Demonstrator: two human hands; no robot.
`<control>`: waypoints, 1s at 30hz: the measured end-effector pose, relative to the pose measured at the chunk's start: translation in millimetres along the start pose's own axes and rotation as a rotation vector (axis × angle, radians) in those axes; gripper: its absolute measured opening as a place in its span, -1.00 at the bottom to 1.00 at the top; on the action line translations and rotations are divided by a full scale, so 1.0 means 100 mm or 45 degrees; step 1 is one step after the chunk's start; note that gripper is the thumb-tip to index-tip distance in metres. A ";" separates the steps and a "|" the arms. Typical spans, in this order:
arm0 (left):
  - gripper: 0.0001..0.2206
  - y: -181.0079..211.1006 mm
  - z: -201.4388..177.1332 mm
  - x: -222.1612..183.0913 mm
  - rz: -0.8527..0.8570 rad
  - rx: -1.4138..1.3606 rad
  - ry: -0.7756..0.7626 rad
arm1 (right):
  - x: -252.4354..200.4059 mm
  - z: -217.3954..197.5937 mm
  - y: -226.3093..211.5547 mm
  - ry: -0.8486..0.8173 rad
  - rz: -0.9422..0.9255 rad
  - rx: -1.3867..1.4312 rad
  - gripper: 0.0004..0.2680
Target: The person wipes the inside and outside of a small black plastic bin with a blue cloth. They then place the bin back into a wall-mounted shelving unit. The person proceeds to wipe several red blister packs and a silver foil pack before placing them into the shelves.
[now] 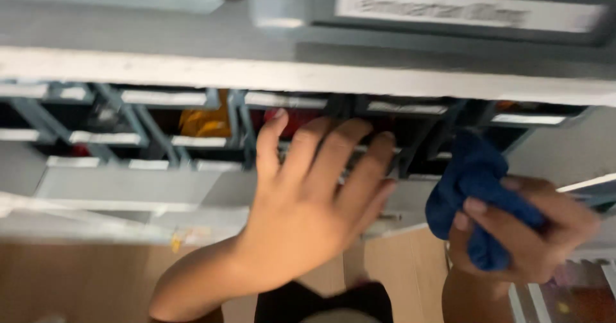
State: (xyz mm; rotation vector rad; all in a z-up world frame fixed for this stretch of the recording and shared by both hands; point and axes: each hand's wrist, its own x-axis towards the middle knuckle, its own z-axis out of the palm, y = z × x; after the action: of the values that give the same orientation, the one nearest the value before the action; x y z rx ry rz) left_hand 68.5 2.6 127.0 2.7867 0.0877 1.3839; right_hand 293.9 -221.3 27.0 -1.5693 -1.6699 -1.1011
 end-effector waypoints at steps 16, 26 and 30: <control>-0.51 -0.37 0.75 -1.60 -0.353 0.044 -0.409 | -0.31 1.46 -0.97 -0.007 0.351 0.590 -0.68; -0.91 -0.22 0.81 -1.34 -0.517 -0.173 0.228 | -0.92 1.42 -0.82 0.314 0.993 0.497 -0.53; -0.90 -0.03 0.93 -1.53 -0.952 -0.760 0.276 | -0.39 1.19 -0.90 0.536 0.585 0.564 -0.46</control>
State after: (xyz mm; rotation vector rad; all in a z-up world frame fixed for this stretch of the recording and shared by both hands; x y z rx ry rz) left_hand 49.9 -4.1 -50.9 1.8222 0.5510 1.2206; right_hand 224.2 -134.1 -79.6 -1.2382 -1.0994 -0.6966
